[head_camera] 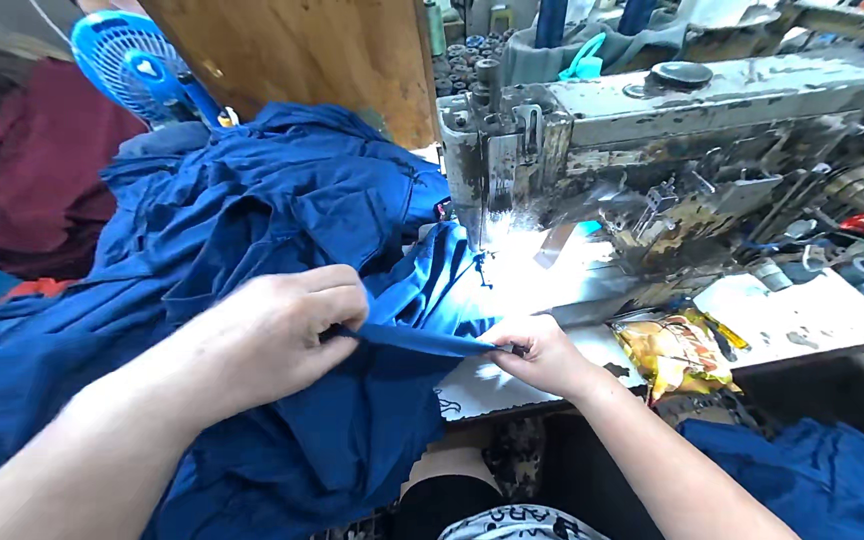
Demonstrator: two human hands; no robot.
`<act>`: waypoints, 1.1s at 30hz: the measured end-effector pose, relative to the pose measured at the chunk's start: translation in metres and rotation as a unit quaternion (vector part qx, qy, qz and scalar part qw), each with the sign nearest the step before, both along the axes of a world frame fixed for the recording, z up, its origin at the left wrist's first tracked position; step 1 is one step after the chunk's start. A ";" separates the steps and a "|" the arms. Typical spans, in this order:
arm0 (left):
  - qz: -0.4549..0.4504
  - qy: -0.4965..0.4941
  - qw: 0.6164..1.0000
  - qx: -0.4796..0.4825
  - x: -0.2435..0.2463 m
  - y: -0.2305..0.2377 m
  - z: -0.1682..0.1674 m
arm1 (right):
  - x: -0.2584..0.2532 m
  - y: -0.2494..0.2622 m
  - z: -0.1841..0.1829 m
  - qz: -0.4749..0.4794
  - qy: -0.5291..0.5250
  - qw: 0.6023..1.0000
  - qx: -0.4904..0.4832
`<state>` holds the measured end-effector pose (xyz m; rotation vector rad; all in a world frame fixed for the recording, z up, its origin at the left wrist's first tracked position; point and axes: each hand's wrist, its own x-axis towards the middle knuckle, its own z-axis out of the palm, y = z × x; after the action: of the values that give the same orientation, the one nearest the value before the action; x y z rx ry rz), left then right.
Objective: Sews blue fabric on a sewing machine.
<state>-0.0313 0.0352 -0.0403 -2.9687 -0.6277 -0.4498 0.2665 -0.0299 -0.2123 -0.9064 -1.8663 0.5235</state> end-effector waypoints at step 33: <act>-0.027 0.069 0.994 0.084 0.036 0.038 -0.013 | 0.001 0.001 0.013 0.002 0.047 0.990 -0.132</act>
<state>0.0046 0.0736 -0.0531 -2.8319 -0.4722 -0.2810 0.2672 -0.0290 -0.1993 -1.0311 -1.7390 0.8167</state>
